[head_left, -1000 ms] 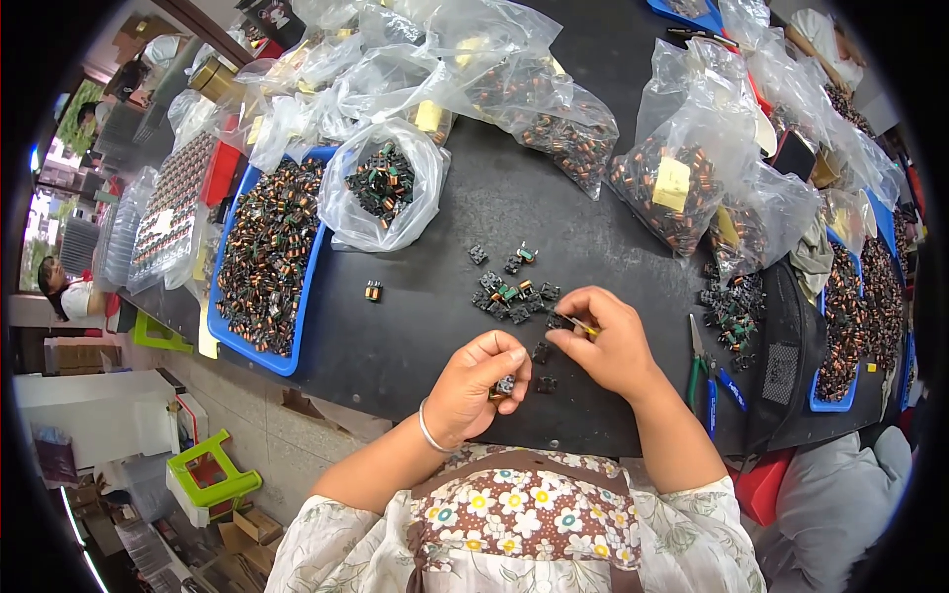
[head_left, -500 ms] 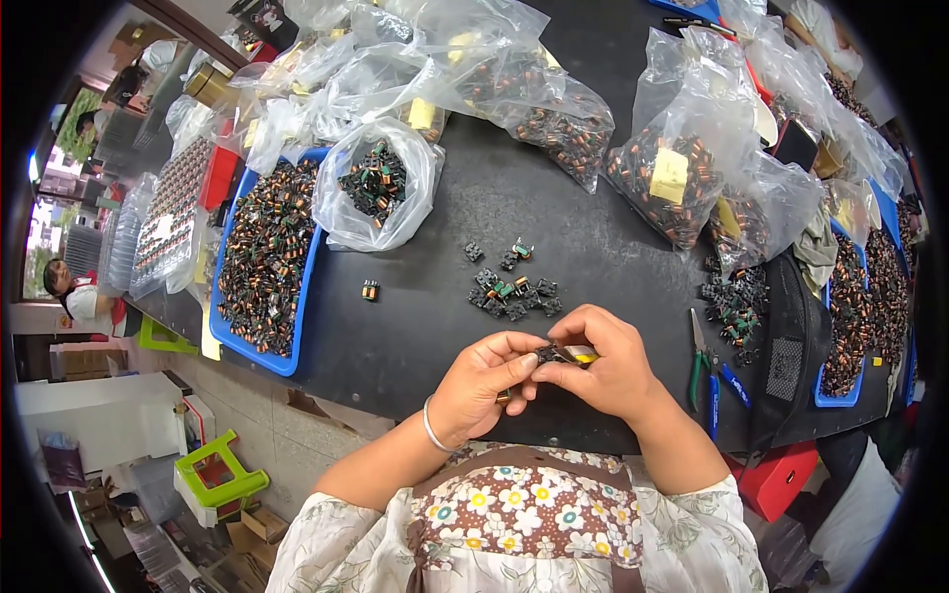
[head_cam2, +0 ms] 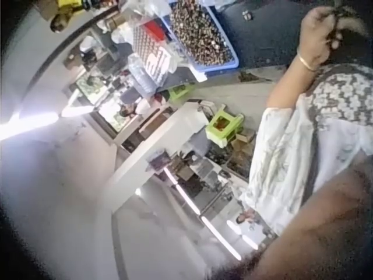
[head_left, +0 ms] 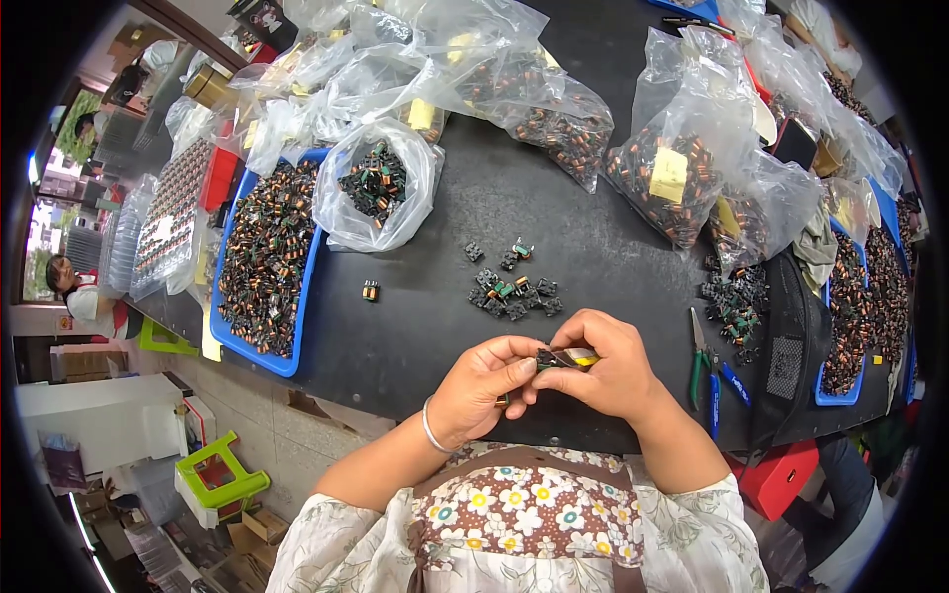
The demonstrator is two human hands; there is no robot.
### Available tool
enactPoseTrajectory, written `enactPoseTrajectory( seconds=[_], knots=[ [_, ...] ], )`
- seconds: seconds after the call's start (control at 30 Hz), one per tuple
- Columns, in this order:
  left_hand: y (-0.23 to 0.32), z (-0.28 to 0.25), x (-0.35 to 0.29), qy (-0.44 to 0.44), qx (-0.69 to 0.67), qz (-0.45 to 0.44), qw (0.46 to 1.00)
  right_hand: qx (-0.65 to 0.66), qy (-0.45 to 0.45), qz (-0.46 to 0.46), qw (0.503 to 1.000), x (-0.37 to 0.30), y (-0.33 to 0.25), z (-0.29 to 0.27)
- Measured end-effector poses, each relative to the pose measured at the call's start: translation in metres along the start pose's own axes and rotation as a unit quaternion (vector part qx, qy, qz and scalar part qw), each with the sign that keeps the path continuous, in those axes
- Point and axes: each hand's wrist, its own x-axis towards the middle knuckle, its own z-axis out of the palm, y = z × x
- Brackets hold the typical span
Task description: The person assembles and trims leads on small electronic components at a work table, using wire cutters and a utility knife.
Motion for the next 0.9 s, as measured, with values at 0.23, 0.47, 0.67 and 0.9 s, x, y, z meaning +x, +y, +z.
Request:
enactPoseTrajectory(
  seconds=[0.23, 0.47, 0.67, 0.9],
  knots=[
    [0.0012, -0.0014, -0.0004, -0.001, 0.004, 0.018, 1.000, 0.064, -0.046, 0.044, 0.996, 0.0021, -0.0012, -0.0071],
    [0.0007, -0.0033, -0.0011, -0.002, 0.011, 0.021, 1.000, 0.094, -0.051, 0.063, 0.992, 0.0010, -0.0005, -0.0048],
    [0.0015, -0.0041, -0.0017, -0.006, 0.007, 0.021, 1.000, 0.097, -0.055, 0.067, 0.992, 0.0016, -0.0005, -0.0041],
    [0.0037, -0.0014, -0.0022, 0.002, -0.021, 0.032, 0.999, 0.127, -0.067, 0.068, 0.987, 0.0033, 0.0007, -0.0051]
  ],
)
